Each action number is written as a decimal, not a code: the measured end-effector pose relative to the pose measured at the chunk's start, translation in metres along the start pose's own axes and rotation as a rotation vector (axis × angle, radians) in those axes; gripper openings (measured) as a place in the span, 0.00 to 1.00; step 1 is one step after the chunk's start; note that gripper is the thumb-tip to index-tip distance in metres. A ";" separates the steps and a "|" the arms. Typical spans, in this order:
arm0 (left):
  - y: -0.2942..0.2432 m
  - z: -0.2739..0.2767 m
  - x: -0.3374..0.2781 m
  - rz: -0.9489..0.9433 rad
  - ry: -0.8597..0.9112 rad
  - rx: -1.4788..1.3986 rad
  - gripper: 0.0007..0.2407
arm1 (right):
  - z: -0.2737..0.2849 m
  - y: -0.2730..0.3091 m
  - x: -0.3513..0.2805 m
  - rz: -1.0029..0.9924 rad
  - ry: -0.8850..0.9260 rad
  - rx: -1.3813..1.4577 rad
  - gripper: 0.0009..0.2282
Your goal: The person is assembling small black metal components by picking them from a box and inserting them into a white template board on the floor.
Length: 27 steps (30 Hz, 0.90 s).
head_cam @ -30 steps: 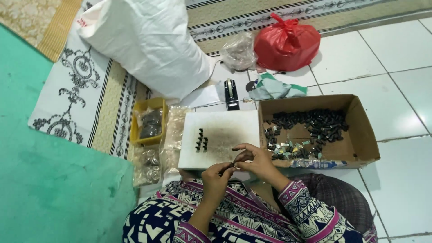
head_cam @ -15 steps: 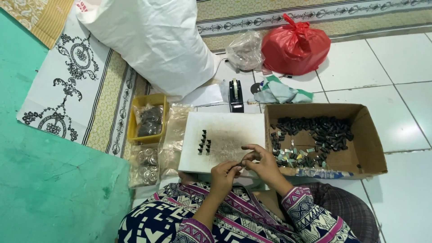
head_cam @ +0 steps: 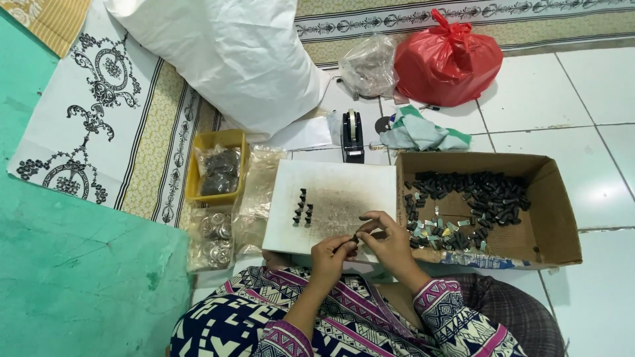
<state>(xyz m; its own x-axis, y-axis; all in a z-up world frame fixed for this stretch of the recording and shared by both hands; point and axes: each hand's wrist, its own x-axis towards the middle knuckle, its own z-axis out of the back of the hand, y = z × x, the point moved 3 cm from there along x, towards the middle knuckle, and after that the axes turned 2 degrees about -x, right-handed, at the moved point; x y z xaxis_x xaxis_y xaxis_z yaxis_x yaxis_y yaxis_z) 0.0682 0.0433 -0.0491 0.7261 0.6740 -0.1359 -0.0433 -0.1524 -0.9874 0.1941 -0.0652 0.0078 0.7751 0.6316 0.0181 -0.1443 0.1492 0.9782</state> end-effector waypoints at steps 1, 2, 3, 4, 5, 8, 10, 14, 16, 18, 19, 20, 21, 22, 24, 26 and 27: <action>0.000 0.000 -0.001 0.001 -0.001 0.002 0.06 | 0.000 -0.003 0.000 -0.001 0.000 0.002 0.16; -0.001 0.000 -0.001 0.003 -0.002 0.010 0.06 | -0.001 -0.006 0.001 0.008 0.010 -0.013 0.17; -0.002 0.001 -0.001 0.005 -0.004 0.018 0.06 | -0.001 -0.009 0.001 0.018 0.020 -0.027 0.17; -0.002 0.000 0.000 0.004 -0.003 0.018 0.06 | 0.000 -0.004 0.001 0.018 0.018 -0.027 0.17; -0.001 0.000 0.000 -0.008 0.006 0.019 0.06 | 0.001 0.001 0.000 0.042 0.036 -0.054 0.16; 0.000 0.000 0.000 -0.042 0.018 0.035 0.07 | 0.002 0.017 0.000 0.091 0.078 -0.132 0.16; -0.002 -0.001 -0.002 -0.060 0.016 0.047 0.07 | 0.002 0.023 -0.002 0.116 0.108 -0.186 0.16; -0.001 -0.003 -0.001 -0.127 0.042 0.124 0.05 | 0.000 0.012 -0.001 0.098 0.153 -0.222 0.19; 0.000 -0.004 0.001 -0.160 0.049 0.154 0.05 | -0.002 0.001 0.000 0.080 0.155 -0.208 0.19; -0.004 -0.003 0.000 -0.104 0.061 0.100 0.06 | -0.004 -0.013 0.000 -0.126 0.121 0.123 0.22; -0.008 -0.004 0.000 -0.106 0.061 0.100 0.06 | -0.005 -0.006 -0.002 -0.124 0.121 0.123 0.22; -0.012 -0.004 0.000 -0.102 0.058 0.082 0.07 | -0.006 -0.001 -0.004 -0.162 0.094 0.203 0.25; -0.015 -0.004 0.000 -0.098 0.056 0.063 0.08 | -0.007 0.004 -0.006 -0.201 0.068 0.283 0.27; -0.016 -0.005 0.000 -0.098 0.054 0.060 0.08 | -0.008 0.003 -0.006 -0.201 0.069 0.280 0.27; -0.016 -0.005 0.001 -0.104 0.021 0.041 0.09 | -0.010 0.004 -0.006 -0.162 0.063 0.236 0.28; -0.032 -0.005 -0.002 -0.093 0.051 0.039 0.09 | -0.011 -0.008 -0.006 -0.144 0.037 0.226 0.27; -0.040 -0.005 -0.003 -0.082 0.084 0.042 0.09 | -0.011 -0.014 -0.005 -0.128 0.009 0.221 0.27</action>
<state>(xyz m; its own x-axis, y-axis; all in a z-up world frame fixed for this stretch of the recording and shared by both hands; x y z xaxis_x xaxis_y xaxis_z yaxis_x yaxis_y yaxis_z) 0.0706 0.0438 -0.0091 0.7830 0.6201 -0.0490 -0.0088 -0.0676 -0.9977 0.1857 -0.0621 -0.0082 0.7726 0.6253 -0.1097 0.0932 0.0592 0.9939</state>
